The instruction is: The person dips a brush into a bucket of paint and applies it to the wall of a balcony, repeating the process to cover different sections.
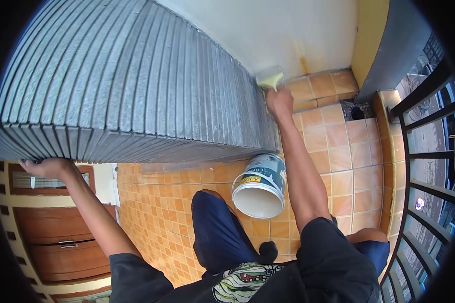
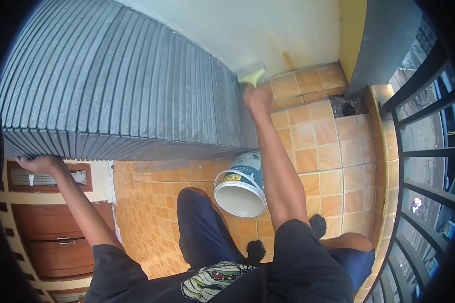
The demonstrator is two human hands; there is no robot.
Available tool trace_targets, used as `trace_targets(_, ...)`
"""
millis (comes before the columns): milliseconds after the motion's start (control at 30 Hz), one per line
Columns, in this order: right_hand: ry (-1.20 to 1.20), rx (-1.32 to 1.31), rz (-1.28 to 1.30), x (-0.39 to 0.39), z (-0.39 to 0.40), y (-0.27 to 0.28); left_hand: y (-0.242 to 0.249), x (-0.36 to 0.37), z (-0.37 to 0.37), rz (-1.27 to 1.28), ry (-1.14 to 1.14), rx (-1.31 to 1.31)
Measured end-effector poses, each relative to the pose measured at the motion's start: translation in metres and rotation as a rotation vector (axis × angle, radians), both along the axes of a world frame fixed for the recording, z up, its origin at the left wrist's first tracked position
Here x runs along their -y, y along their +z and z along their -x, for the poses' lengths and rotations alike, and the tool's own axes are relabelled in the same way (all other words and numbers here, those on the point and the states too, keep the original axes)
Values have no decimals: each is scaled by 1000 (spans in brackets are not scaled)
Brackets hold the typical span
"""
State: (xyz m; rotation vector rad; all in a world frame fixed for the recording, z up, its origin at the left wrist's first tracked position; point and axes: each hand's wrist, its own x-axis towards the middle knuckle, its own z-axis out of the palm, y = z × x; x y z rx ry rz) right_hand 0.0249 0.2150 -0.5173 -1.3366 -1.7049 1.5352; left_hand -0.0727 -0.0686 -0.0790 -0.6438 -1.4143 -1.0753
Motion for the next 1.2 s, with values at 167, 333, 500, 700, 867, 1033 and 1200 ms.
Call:
trace_targets(167,94,-341,-42,2,-27,136,5,17,17,65,91,-62)
trace_targets(333,-7,-429,-160,11,-21,153,3,12,12,65,68,-38)
trace_targets(500,72,-172,-64,-1,-10,39,1,8,10,71,-10,-38)
trace_targets(700,83,91,-56,2,-12,-53,10,30,26,170,9,-89)
trace_targets(867,130,148,76,6,-30,-56,10,28,25,111,120,-72)
trace_targets(1033,107,189,113,10,-23,-85,4,15,14,89,82,-31)
trace_targets(1200,114,176,115,7,-17,-74,4,17,16,54,22,-9)
